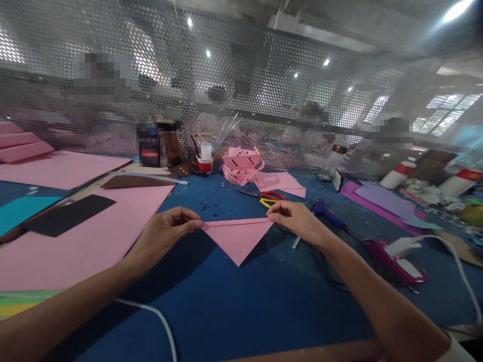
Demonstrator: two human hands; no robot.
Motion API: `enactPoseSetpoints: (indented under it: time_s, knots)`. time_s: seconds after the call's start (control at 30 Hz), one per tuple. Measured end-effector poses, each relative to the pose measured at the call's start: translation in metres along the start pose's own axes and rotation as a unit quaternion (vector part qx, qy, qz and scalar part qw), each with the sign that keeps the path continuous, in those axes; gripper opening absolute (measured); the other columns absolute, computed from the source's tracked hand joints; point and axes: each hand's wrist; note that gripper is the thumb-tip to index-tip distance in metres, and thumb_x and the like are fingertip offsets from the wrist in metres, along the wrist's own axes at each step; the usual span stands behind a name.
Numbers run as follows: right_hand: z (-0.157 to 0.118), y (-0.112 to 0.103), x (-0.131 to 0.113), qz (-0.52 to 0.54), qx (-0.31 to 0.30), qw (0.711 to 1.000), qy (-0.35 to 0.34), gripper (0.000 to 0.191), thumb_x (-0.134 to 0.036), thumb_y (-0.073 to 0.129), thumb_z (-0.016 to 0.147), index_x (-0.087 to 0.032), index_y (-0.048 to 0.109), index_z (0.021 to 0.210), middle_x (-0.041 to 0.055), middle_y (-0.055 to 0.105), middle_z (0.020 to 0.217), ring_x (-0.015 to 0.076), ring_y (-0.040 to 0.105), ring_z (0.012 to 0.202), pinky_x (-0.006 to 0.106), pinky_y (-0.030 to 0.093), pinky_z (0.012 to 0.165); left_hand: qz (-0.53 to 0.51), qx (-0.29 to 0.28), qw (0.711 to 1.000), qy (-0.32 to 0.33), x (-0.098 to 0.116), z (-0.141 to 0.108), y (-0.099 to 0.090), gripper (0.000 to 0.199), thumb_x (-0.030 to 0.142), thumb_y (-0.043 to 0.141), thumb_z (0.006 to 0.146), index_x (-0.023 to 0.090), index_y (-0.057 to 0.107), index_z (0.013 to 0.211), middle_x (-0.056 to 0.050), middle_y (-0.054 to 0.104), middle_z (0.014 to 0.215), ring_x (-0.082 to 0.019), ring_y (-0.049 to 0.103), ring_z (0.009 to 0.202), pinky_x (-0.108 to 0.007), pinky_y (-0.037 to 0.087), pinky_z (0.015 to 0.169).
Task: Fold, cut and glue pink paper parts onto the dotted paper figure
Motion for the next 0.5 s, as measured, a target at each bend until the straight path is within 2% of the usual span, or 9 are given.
enactPoseSetpoints:
  time_s: [0.3, 0.5]
  knots:
    - [0.0002, 0.0005, -0.0009, 0.011, 0.004, 1.0, 0.002, 0.016, -0.035, 0.068, 0.088, -0.02, 0.074, 0.09, 0.0026, 0.071, 0.081, 0.0175, 0.064, 0.074, 0.031, 0.046, 0.072, 0.004, 0.004, 1.0, 0.006, 0.0026, -0.0003, 0.0011, 0.036, 0.055, 0.079, 0.071, 0.021, 0.076, 0.082, -0.002, 0.073, 0.075, -0.019, 0.062, 0.071, -0.028, 0.048, 0.066]
    - [0.0024, 0.0002, 0.0029, 0.023, 0.02, 1.0, 0.004, 0.017, -0.036, 0.067, 0.088, -0.02, 0.072, 0.091, 0.0024, 0.07, 0.08, 0.0174, 0.064, 0.073, 0.032, 0.048, 0.074, -0.008, 0.005, 1.0, 0.005, 0.0021, 0.0, 0.0017, 0.039, 0.055, 0.079, 0.071, 0.022, 0.078, 0.091, -0.002, 0.075, 0.074, -0.02, 0.066, 0.071, -0.029, 0.051, 0.068]
Point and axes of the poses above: each hand's wrist, its own z-axis towards the middle knuckle, its own y-axis out of the palm, x = y × z
